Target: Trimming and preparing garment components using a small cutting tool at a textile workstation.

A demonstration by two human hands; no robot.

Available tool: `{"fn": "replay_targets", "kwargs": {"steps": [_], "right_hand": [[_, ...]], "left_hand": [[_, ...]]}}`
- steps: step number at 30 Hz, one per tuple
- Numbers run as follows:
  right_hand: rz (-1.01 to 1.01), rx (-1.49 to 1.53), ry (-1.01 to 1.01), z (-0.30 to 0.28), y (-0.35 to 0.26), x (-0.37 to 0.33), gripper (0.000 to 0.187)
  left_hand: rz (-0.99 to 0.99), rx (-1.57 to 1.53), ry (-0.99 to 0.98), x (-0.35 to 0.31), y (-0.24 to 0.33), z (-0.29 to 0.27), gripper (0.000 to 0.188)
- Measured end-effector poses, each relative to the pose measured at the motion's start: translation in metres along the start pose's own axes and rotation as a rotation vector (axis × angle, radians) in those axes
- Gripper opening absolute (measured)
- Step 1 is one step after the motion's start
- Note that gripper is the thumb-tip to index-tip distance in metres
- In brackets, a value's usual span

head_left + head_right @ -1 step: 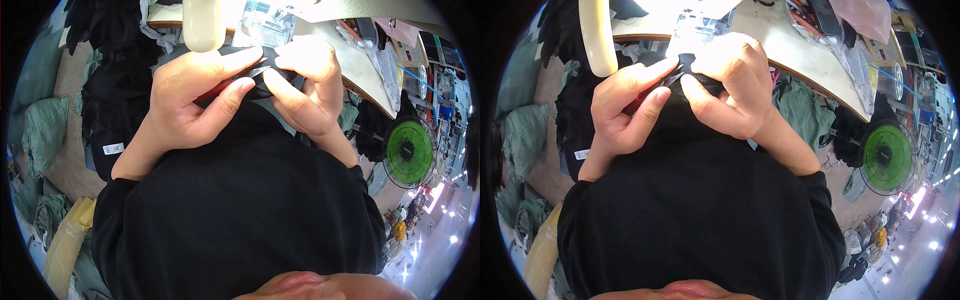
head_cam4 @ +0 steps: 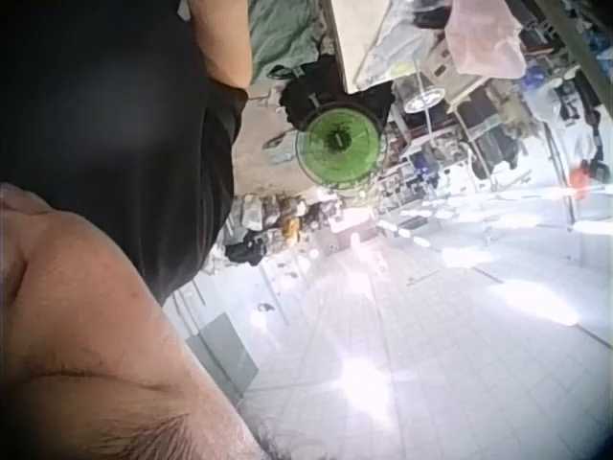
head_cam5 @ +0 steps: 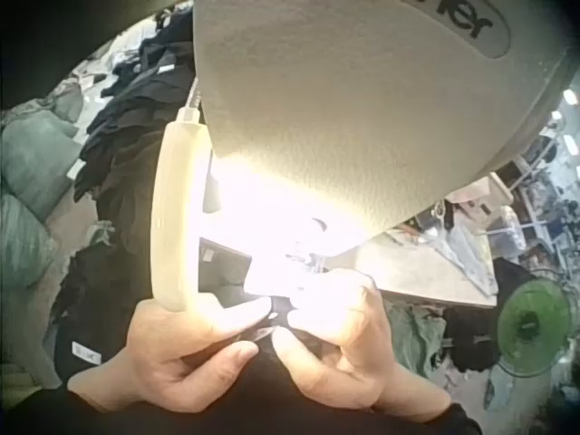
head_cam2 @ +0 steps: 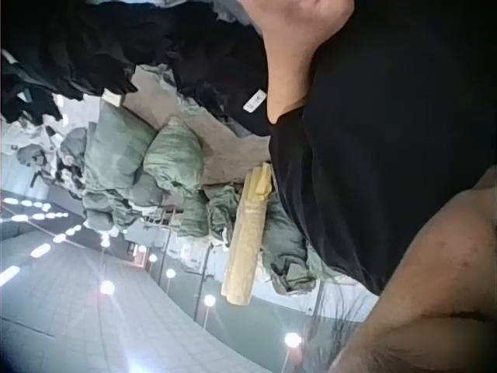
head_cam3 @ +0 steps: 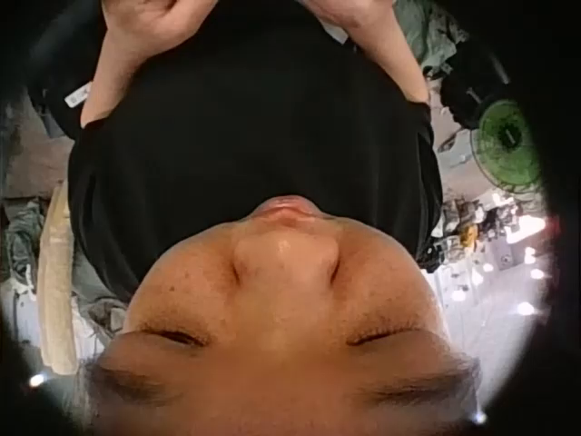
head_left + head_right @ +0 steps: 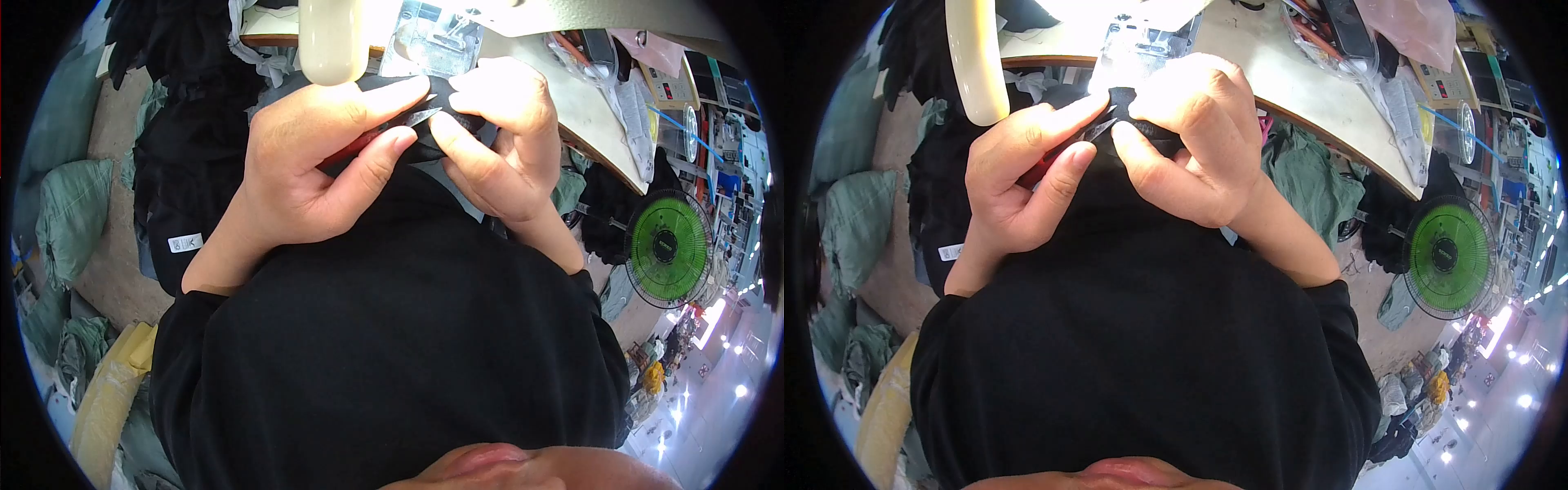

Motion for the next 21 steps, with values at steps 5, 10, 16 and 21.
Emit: {"fn": "replay_targets", "kwargs": {"steps": [5, 10, 16, 21], "right_hand": [[0.006, -0.017, -0.02, -0.002, -0.003, -0.001, 0.027], [0.074, 0.072, -0.154, -0.005, -0.007, -0.002, 0.036], [0.082, 0.087, -0.171, -0.007, -0.005, -0.005, 0.04], [0.049, 0.066, -0.089, -0.001, -0.001, -0.001, 0.032]], "left_hand": [[-0.042, 0.051, -0.02, 0.001, 0.005, -0.002, 0.028], [-0.06, -0.046, 0.066, -0.003, 0.0, 0.008, 0.024], [-0.202, -0.41, 0.072, -0.012, -0.01, 0.009, 0.023], [-0.095, -0.146, 0.045, -0.004, -0.005, 0.004, 0.026]]}}
Point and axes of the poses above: each hand's wrist, its own x-axis towards the middle knuckle, its own z-axis out of the palm, y = z × x, the point moved 2 cm from there along x, towards the middle knuckle, and after that the axes turned 14 degrees about -y, right-handed, at the moved point
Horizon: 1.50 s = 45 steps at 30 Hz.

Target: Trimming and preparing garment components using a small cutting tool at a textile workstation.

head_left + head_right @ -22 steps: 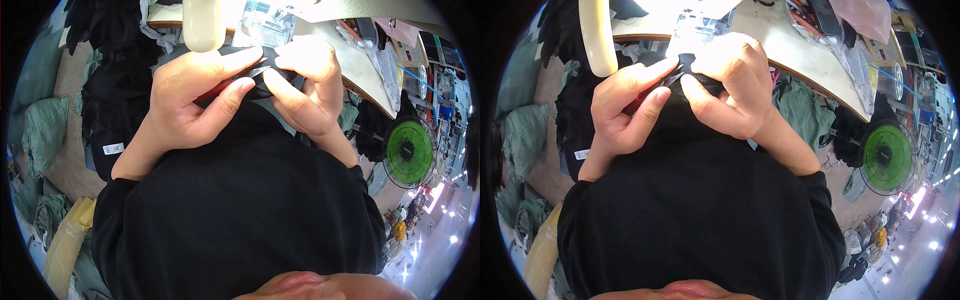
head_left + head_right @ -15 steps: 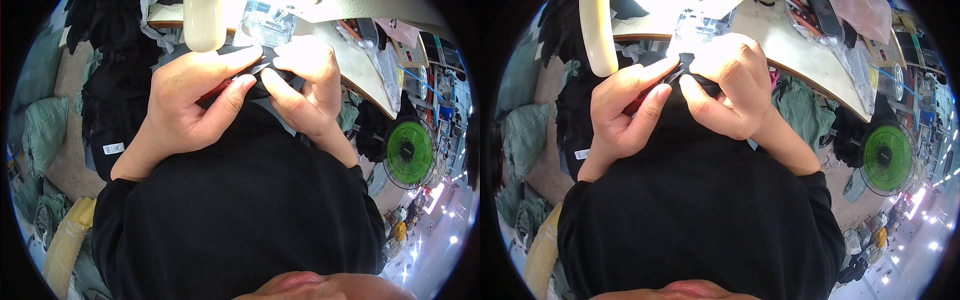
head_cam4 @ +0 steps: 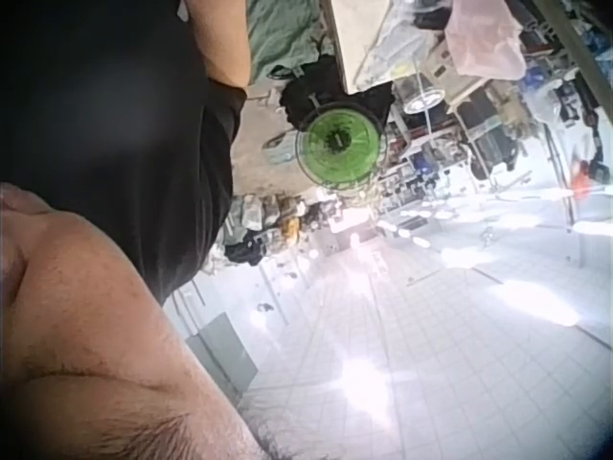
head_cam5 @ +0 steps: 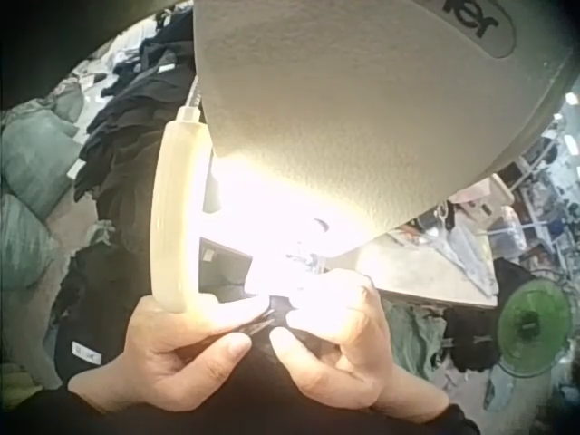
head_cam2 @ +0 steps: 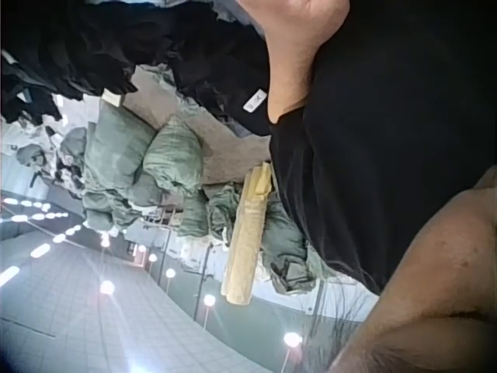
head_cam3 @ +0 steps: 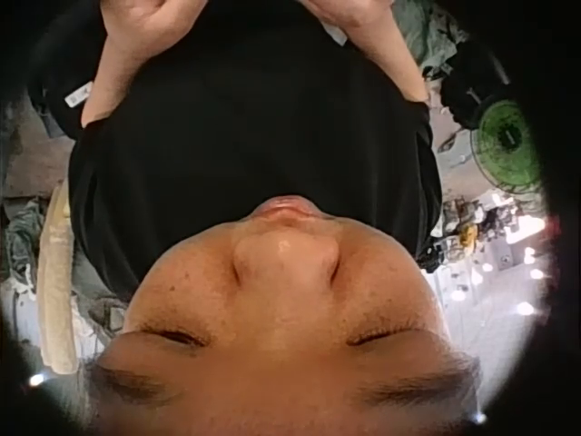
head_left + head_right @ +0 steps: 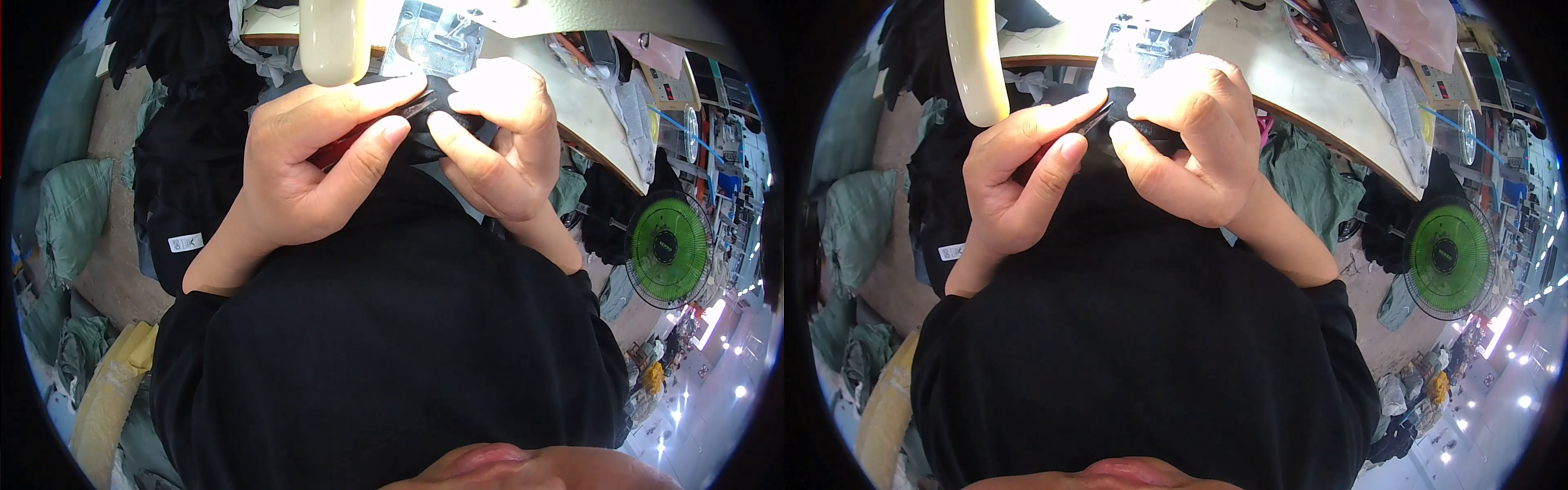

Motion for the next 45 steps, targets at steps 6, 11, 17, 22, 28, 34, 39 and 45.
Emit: {"fn": "replay_targets", "kwargs": {"steps": [6, 11, 17, 22, 28, 34, 39, 45], "right_hand": [[-0.026, -0.028, 0.059, 0.0, -0.001, 0.0, 0.026], [-0.033, -0.016, 0.062, 0.0, -0.001, 0.0, 0.026], [0.04, 0.043, -0.079, -0.006, -0.005, -0.006, 0.041], [0.049, 0.041, -0.075, -0.005, -0.006, -0.005, 0.043], [0.05, 0.065, -0.077, -0.005, -0.007, -0.007, 0.044], [0.049, 0.067, -0.092, -0.008, -0.006, -0.006, 0.043], [-0.005, 0.006, 0.001, -0.004, -0.002, -0.004, 0.033], [0.026, 0.004, -0.065, -0.004, -0.004, -0.004, 0.042]], "left_hand": [[0.034, 0.092, -0.04, 0.003, 0.006, -0.006, 0.026], [0.021, 0.144, -0.096, 0.003, 0.009, -0.009, 0.025], [0.112, 0.143, -0.098, 0.004, 0.006, -0.006, 0.03], [0.064, 0.142, -0.048, 0.003, 0.009, 0.001, 0.026], [-0.079, -0.221, 0.011, -0.007, 0.0, 0.003, 0.021], [-0.021, -0.121, -0.01, -0.002, 0.002, 0.001, 0.023], [0.032, 0.05, -0.054, 0.003, 0.008, -0.003, 0.025], [0.034, 0.125, -0.016, 0.003, 0.01, 0.003, 0.026]]}}
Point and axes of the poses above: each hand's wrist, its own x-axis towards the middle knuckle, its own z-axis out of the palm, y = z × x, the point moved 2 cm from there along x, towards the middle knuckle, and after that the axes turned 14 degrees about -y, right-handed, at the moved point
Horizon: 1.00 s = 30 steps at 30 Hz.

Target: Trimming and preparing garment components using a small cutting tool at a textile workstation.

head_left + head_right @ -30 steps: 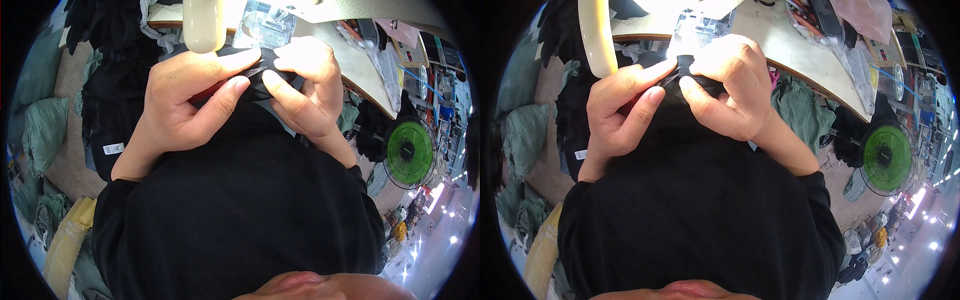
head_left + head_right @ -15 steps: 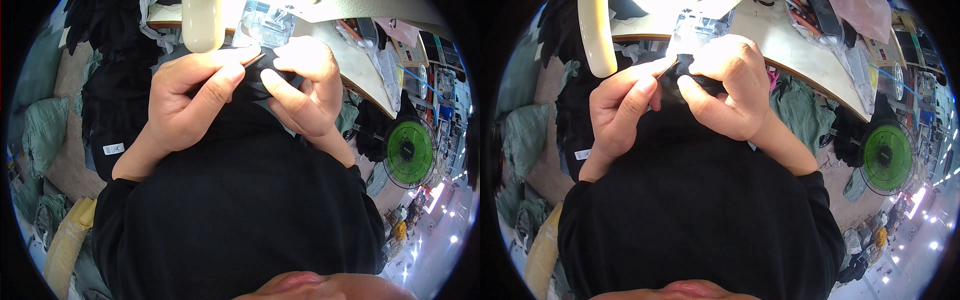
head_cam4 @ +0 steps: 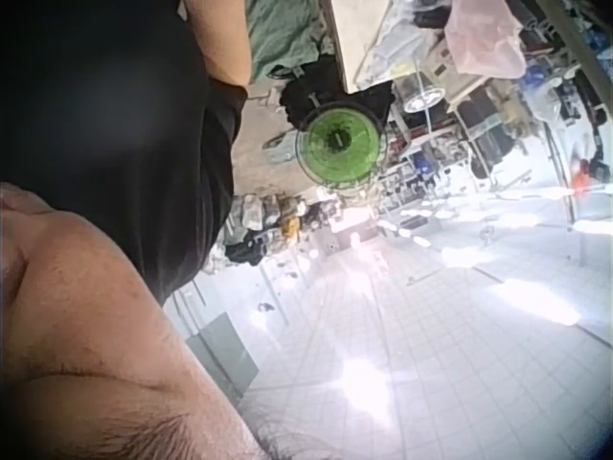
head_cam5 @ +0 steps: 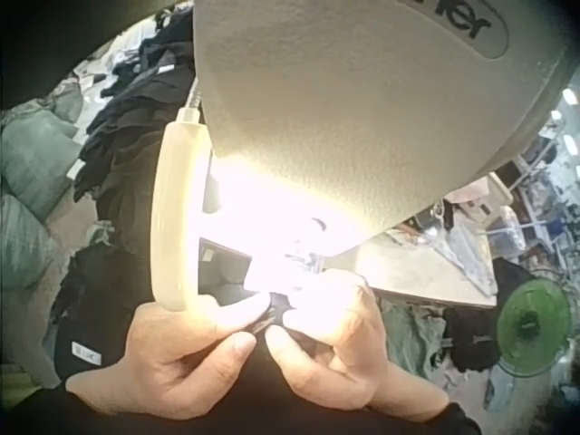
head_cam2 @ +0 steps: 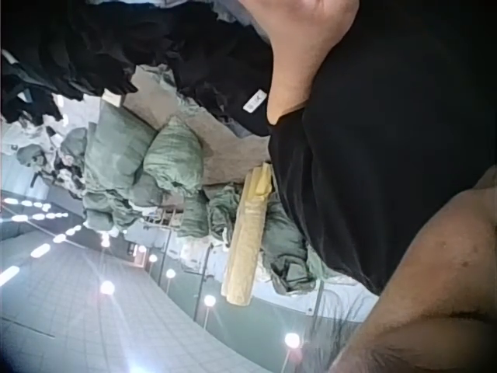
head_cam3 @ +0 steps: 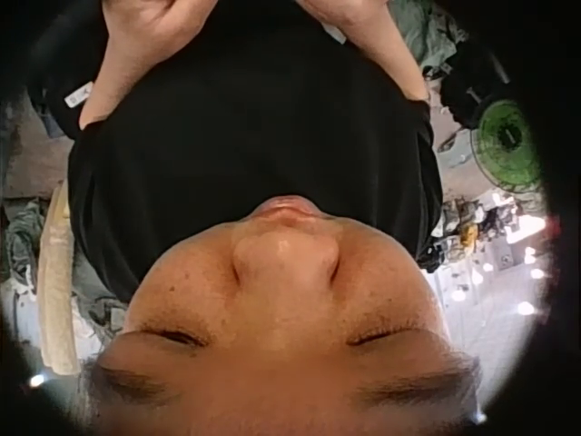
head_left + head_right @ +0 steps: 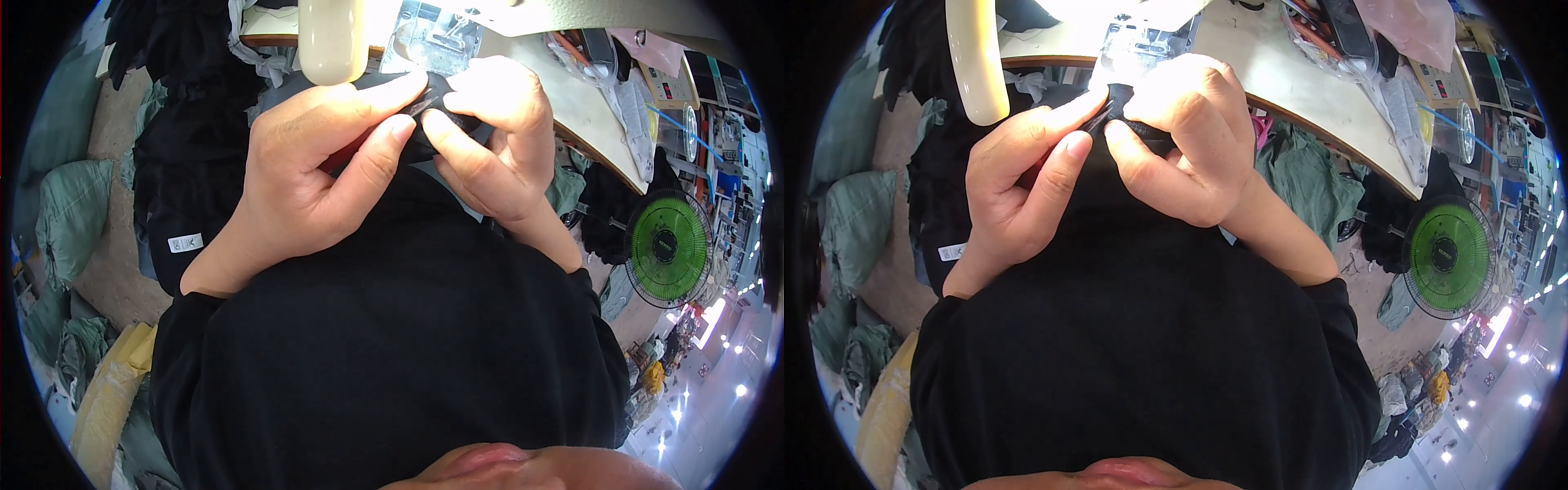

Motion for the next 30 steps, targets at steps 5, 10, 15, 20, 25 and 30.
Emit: {"fn": "replay_targets", "kwargs": {"steps": [5, 10, 15, 20, 25, 30], "right_hand": [[0.006, 0.008, -0.017, -0.001, -0.001, 0.0, 0.044], [0.014, 0.031, -0.009, -0.001, 0.0, -0.003, 0.045], [0.007, 0.031, -0.011, -0.001, 0.0, -0.001, 0.045], [-0.002, 0.01, -0.005, 0.0, 0.0, -0.001, 0.044], [0.002, -0.005, -0.006, 0.002, 0.0, 0.001, 0.042], [-0.032, -0.039, 0.093, 0.009, 0.002, 0.008, 0.032]], "left_hand": [[-0.074, -0.298, 0.041, -0.009, -0.008, 0.007, 0.024], [-0.234, -0.757, -0.008, -0.013, -0.011, 0.007, 0.025], [-0.142, -0.496, 0.013, -0.01, -0.009, 0.006, 0.025], [-0.068, -0.181, 0.001, -0.005, -0.003, 0.002, 0.025], [-0.06, -0.214, 0.062, -0.008, -0.006, 0.008, 0.022], [-0.203, -0.644, 0.085, -0.014, -0.01, 0.011, 0.022]]}}
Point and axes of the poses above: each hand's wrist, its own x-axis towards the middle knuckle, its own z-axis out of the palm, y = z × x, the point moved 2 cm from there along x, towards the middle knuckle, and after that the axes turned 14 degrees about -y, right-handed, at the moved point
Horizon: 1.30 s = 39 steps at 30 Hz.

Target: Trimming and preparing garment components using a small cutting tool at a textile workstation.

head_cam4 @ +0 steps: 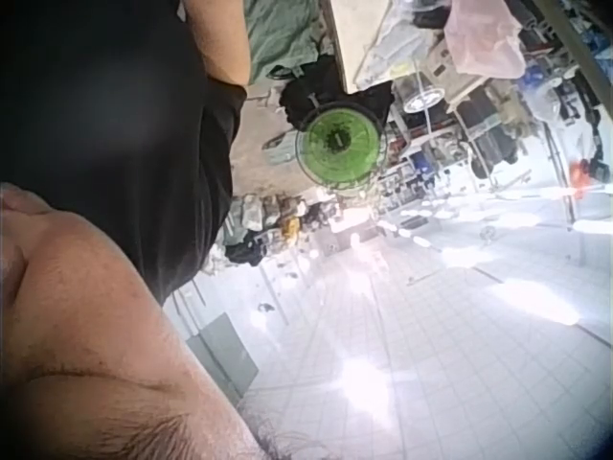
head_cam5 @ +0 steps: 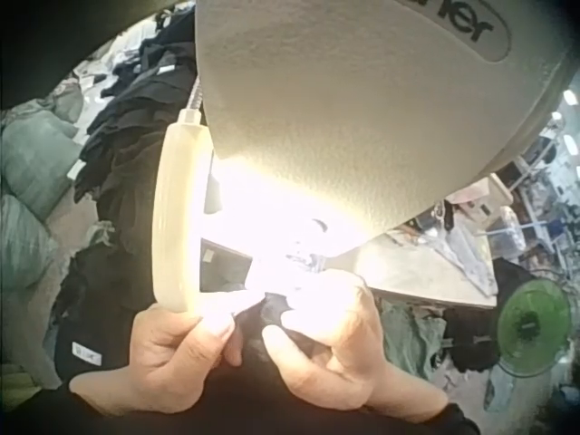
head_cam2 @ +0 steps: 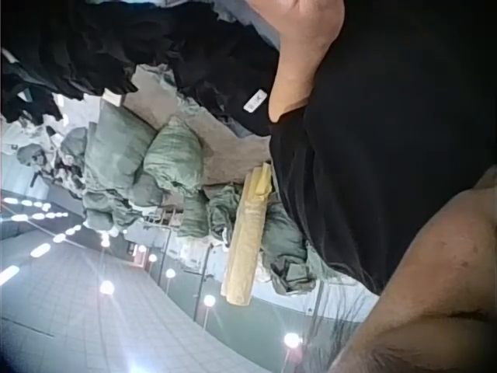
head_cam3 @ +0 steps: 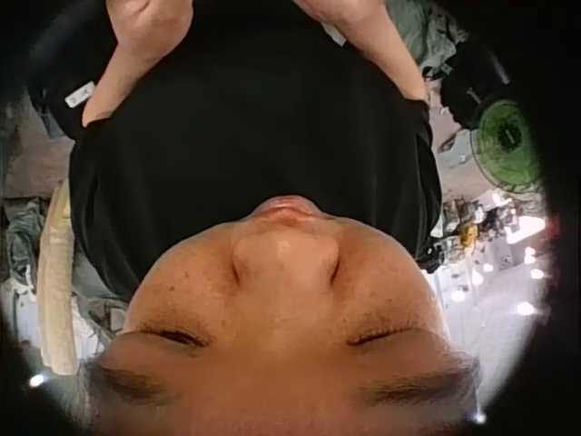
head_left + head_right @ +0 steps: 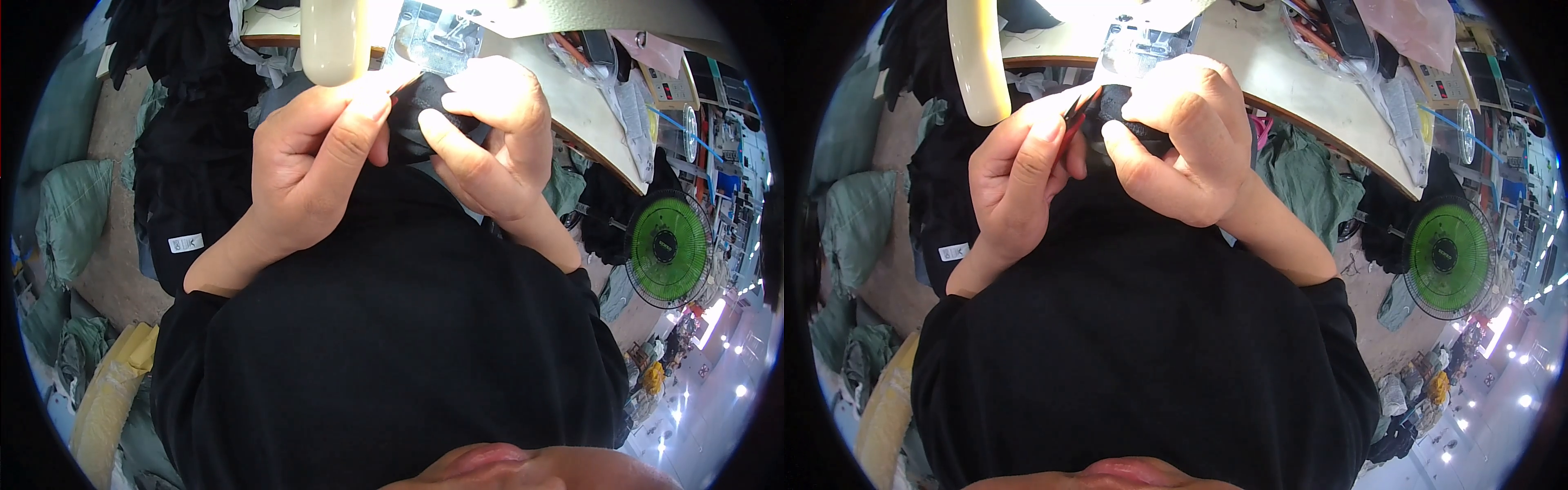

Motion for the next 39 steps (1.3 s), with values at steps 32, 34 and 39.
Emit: {"fn": "replay_targets", "kwargs": {"steps": [32, 34, 39], "right_hand": [[0.046, 0.05, 0.004, -0.009, -0.003, 0.0, 0.026], [0.053, 0.057, -0.018, -0.011, -0.004, 0.0, 0.026], [0.062, 0.097, 0.004, -0.013, -0.005, -0.004, 0.024]], "left_hand": [[0.287, 0.537, -0.112, 0.011, -0.001, -0.005, 0.028], [0.408, 0.685, -0.113, 0.014, -0.004, -0.007, 0.023], [0.321, 0.577, 0.054, 0.007, -0.004, -0.007, 0.023]]}}
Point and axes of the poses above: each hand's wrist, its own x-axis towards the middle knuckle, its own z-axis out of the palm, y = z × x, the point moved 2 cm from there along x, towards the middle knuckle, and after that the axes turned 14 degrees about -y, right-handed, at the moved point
